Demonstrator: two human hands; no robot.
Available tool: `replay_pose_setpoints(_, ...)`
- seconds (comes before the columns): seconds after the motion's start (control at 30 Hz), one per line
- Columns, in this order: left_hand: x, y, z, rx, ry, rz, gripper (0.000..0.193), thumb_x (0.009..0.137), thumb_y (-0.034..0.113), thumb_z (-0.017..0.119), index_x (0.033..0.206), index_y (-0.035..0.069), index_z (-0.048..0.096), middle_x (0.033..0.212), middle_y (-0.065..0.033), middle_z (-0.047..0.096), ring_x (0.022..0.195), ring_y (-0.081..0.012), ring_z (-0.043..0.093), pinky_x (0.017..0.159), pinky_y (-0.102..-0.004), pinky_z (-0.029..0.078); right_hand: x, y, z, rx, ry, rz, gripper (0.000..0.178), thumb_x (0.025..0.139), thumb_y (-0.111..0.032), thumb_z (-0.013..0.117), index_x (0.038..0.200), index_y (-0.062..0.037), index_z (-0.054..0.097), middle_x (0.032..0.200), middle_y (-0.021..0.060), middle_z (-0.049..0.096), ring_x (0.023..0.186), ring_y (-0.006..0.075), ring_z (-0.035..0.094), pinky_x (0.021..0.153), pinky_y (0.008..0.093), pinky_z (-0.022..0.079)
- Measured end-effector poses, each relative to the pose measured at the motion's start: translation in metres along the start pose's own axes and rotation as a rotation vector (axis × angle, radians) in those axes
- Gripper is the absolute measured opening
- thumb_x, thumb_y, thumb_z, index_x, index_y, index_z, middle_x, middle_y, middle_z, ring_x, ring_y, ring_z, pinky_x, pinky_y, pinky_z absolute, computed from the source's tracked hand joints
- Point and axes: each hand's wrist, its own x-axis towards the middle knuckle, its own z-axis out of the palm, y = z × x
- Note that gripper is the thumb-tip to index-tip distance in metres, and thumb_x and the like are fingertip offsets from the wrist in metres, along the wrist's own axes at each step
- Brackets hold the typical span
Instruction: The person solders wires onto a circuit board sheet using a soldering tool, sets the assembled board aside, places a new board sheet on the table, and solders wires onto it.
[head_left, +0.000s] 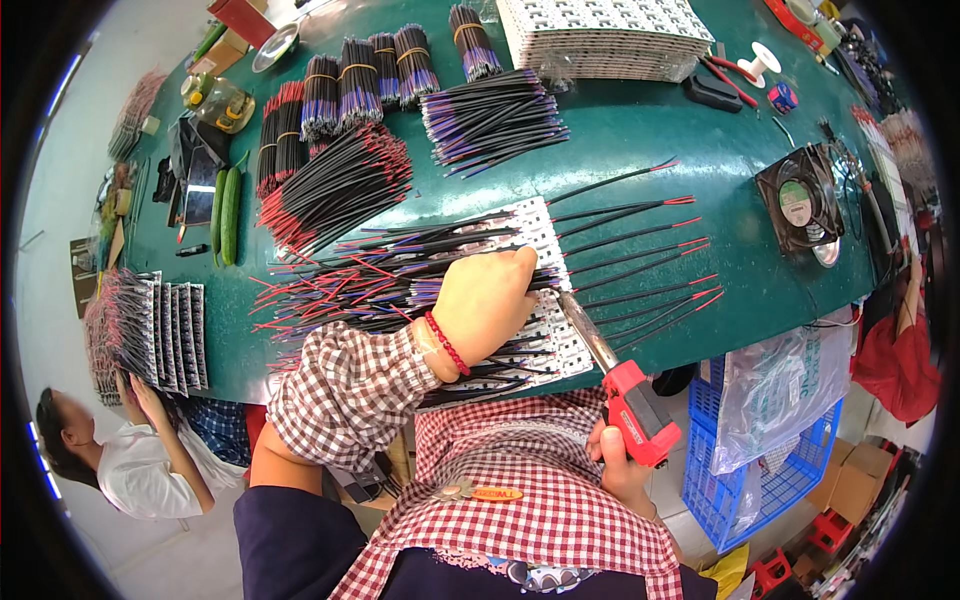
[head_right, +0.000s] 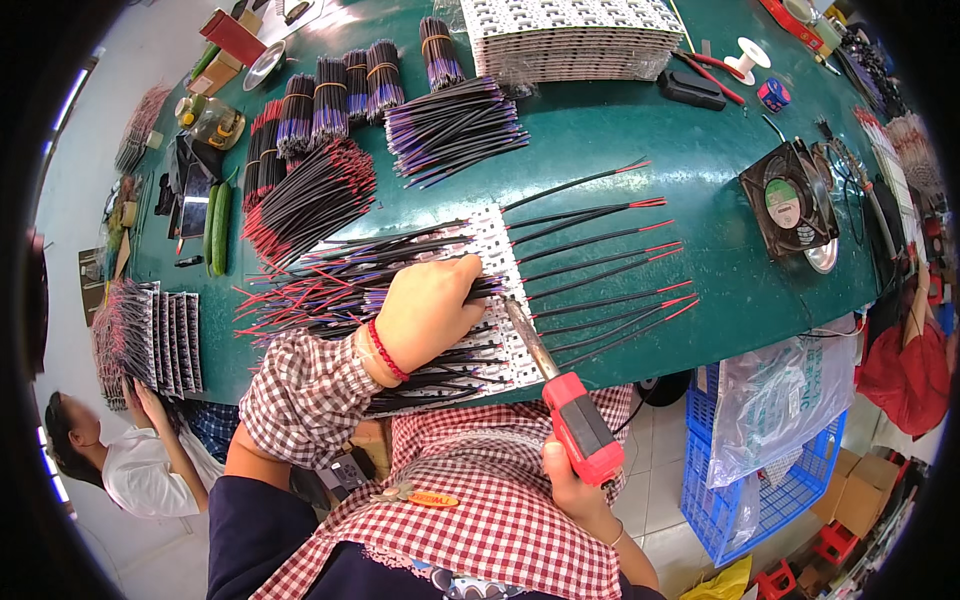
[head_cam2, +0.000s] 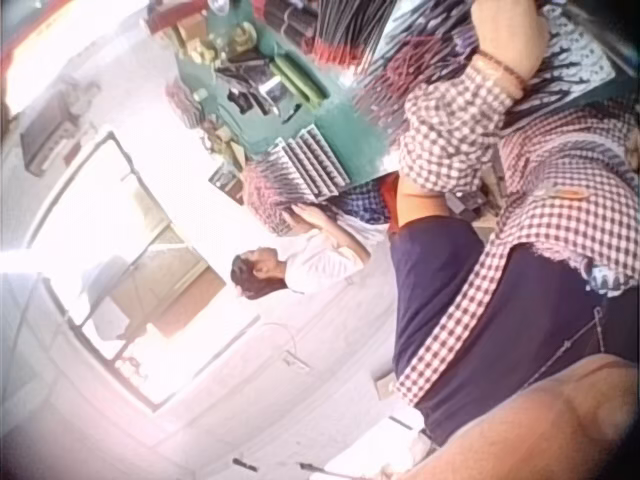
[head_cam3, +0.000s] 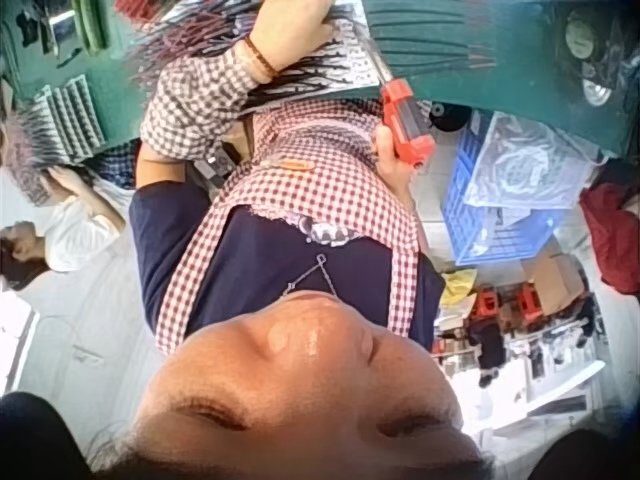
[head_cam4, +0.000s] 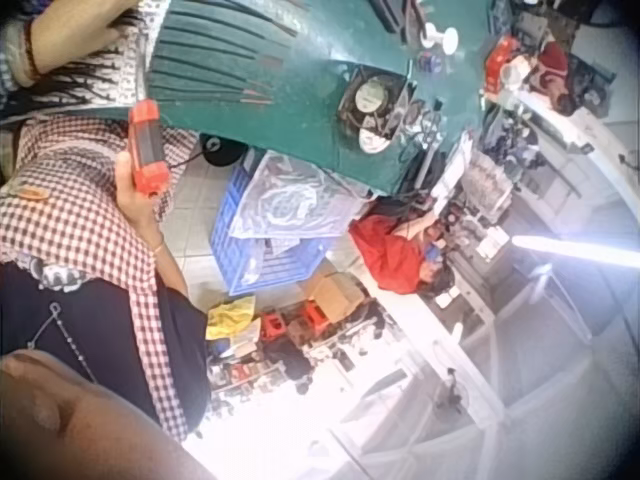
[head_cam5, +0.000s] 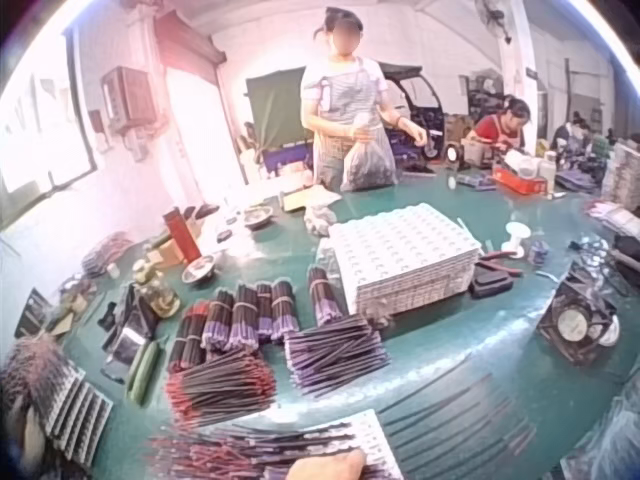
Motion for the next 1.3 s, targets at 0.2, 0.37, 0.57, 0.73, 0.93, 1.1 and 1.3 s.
replay_pose_setpoints(0.2, 0.0, -0.006, -0.004, -0.056, -0.007, 0.025, 0.021, 0.074, 0.017, 0.065, 0.08, 0.002, 0.052, 0.072, -0.0189, 0.061, 0.07, -0.0369, 0.06, 0.063, -0.0454, 0.048, 0.001, -0.001, 0.003, -0.01, 0.075, -0.061, 0.022, 0.091, -0.018, 0.053, 0.082, 0.0021, 0.055, 0.066, 0.0065, 0.053, 0.053, 0.0119, 0.048, 0.051, 0.027, 0.042)
replay_pose_setpoints(0.37, -0.001, -0.004, 0.004, -0.006, 0.04, -0.004, 0.02, 0.074, 0.018, 0.065, 0.077, 0.002, 0.053, 0.074, -0.018, 0.061, 0.07, -0.0363, 0.061, 0.063, -0.045, 0.048, 0.005, 0.017, 0.001, -0.149, 0.063, -0.113, 0.022, 0.091, -0.017, 0.052, 0.081, 0.002, 0.055, 0.064, 0.0056, 0.053, 0.054, 0.0116, 0.048, 0.051, 0.0268, 0.041)
replay_pose_setpoints(0.57, -0.002, 0.0, 0.009, 0.001, 0.098, -0.007, 0.02, 0.072, 0.017, 0.066, 0.075, 0.002, 0.053, 0.073, -0.016, 0.061, 0.066, -0.0356, 0.061, 0.06, -0.0441, 0.048, 0.009, 0.023, 0.002, -0.21, 0.095, -0.15, 0.023, 0.091, -0.016, 0.052, 0.076, 0.0009, 0.056, 0.059, 0.0036, 0.051, 0.053, 0.0113, 0.049, 0.05, 0.0266, 0.04)
replay_pose_setpoints(0.73, -0.002, -0.001, 0.011, 0.003, 0.094, -0.017, 0.019, 0.07, 0.016, 0.066, 0.074, 0.002, 0.052, 0.073, -0.0161, 0.061, 0.066, -0.0355, 0.061, 0.06, -0.0442, 0.048, 0.011, 0.02, 0.002, -0.242, 0.091, -0.182, 0.022, 0.09, -0.014, 0.052, 0.076, 0.001, 0.056, 0.06, 0.0046, 0.052, 0.051, 0.0116, 0.049, 0.05, 0.0267, 0.041)
replay_pose_setpoints(0.93, -0.001, 0.001, 0.008, 0.031, 0.071, 0.014, 0.016, 0.07, 0.012, 0.064, 0.078, 0.001, 0.055, 0.074, -0.0148, 0.062, 0.066, -0.031, 0.063, 0.059, -0.0405, 0.05, 0.009, 0.001, 0.011, -0.179, 0.116, -0.138, 0.018, 0.09, -0.013, 0.052, 0.081, 0.0016, 0.056, 0.062, 0.0056, 0.053, 0.05, 0.0112, 0.048, 0.049, 0.026, 0.041)
replay_pose_setpoints(1.1, -0.001, 0.0, 0.009, -0.013, 0.088, -0.01, 0.018, 0.07, 0.014, 0.064, 0.075, 0.001, 0.052, 0.072, -0.0164, 0.061, 0.066, -0.0351, 0.061, 0.06, -0.0441, 0.049, 0.005, -0.007, 0.009, -0.089, 0.113, -0.121, 0.015, 0.09, -0.012, 0.05, 0.092, 0.0026, 0.054, 0.064, 0.0064, 0.054, 0.051, 0.0107, 0.048, 0.049, 0.0252, 0.041)
replay_pose_setpoints(1.3, -0.001, 0.001, 0.008, 0.032, 0.053, 0.007, 0.015, 0.07, 0.011, 0.063, 0.078, 0.0, 0.055, 0.074, -0.0151, 0.062, 0.066, -0.0309, 0.063, 0.059, -0.0404, 0.05, 0.003, -0.006, 0.007, -0.08, 0.091, -0.13, 0.021, 0.091, -0.012, 0.049, 0.106, 0.0024, 0.049, 0.067, 0.007, 0.055, 0.051, 0.0104, 0.047, 0.049, 0.0243, 0.041)
